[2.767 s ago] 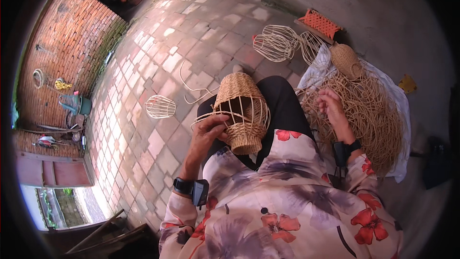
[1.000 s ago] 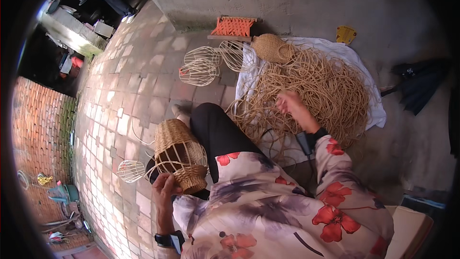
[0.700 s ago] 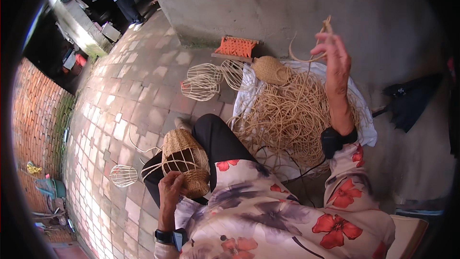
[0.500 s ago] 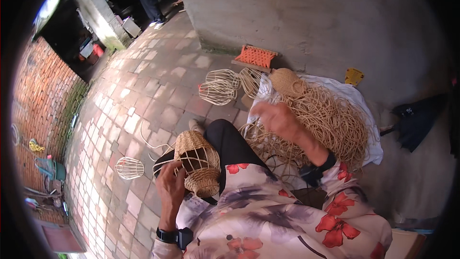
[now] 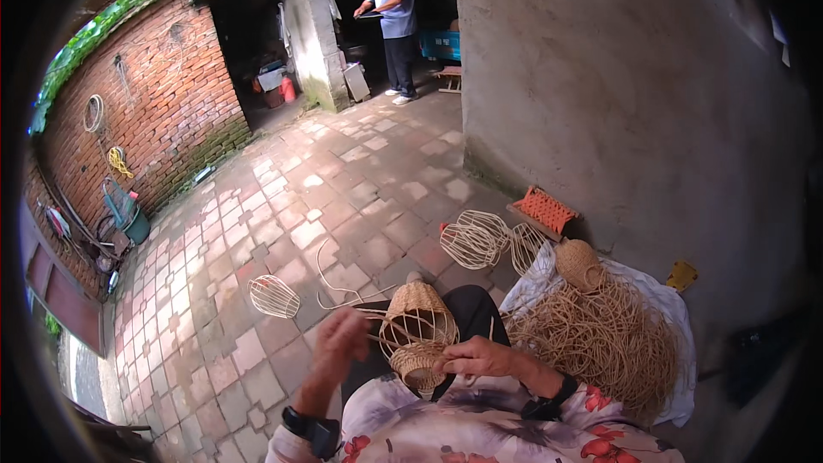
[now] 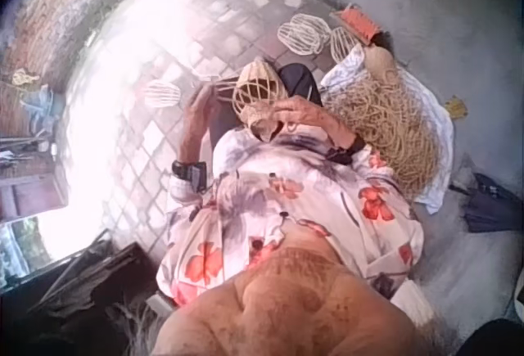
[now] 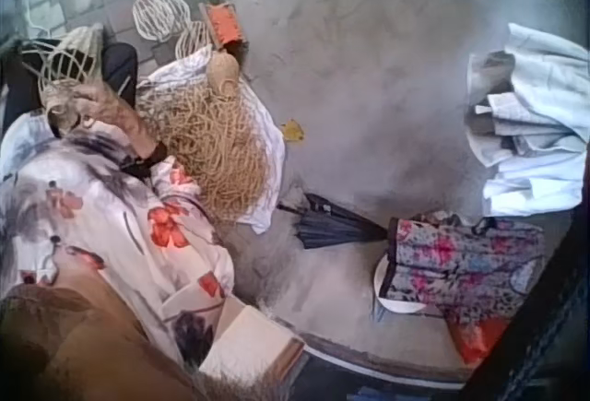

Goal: Weaving a small wicker or rattan basket by hand using thin strips of material.

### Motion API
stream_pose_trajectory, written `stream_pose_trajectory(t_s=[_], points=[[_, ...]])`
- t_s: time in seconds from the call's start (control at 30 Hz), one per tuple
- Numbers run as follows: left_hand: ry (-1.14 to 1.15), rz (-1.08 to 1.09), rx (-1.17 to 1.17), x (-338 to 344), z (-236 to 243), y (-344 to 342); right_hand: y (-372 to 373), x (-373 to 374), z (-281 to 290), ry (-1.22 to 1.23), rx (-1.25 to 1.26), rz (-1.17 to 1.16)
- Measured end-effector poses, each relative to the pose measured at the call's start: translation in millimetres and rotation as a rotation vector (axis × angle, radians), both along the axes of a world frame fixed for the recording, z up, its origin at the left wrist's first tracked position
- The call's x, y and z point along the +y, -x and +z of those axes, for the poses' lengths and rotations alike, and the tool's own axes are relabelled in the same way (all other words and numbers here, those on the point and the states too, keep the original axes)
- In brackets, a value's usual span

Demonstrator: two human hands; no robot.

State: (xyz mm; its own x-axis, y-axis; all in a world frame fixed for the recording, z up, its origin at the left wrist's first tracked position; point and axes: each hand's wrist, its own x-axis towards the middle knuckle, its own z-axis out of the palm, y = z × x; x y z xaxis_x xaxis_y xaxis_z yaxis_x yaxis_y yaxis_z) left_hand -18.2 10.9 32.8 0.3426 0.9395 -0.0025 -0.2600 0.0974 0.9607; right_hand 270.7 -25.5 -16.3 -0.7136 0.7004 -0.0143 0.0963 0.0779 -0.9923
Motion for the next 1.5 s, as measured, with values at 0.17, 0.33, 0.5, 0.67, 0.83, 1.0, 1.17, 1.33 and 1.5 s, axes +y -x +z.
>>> stream_pose_trajectory(t_s=[0.17, 0.33, 0.5, 0.67, 0.83, 1.0, 1.17, 1.33, 1.5], points=[[0.036, 0.217, 0.228, 13, -3, 98, -60, 8, 17, 0.235, -0.083, -0.052], [0.121, 0.271, 0.084, 10, 17, 113, -68, 12, 16, 0.064, 0.008, -0.175], [0.039, 0.630, 0.185, 28, -18, 242, -98, 10, -4, 0.325, 0.085, -0.172], [0.095, 1.214, 0.258, 20, -49, 434, -188, 17, 5, 0.265, -0.163, -0.497], [-0.006, 1.580, 1.115, -55, -46, 546, -256, 41, 21, 0.114, -0.214, -0.785], [-0.180, 0.899, 1.008, 36, 5, 268, -135, 48, 79, -0.560, -0.248, -0.837], [-0.146, -0.023, 0.401, 8, 37, 2, 21, 45, 84, -0.645, -0.091, -0.429], [-0.293, -0.119, 0.609, 4, 18, -18, 24, 45, 69, -0.541, -0.076, -0.300], [-0.300, 0.290, 0.815, 19, 6, 69, -61, 56, 19, -0.265, -0.139, -0.469]])
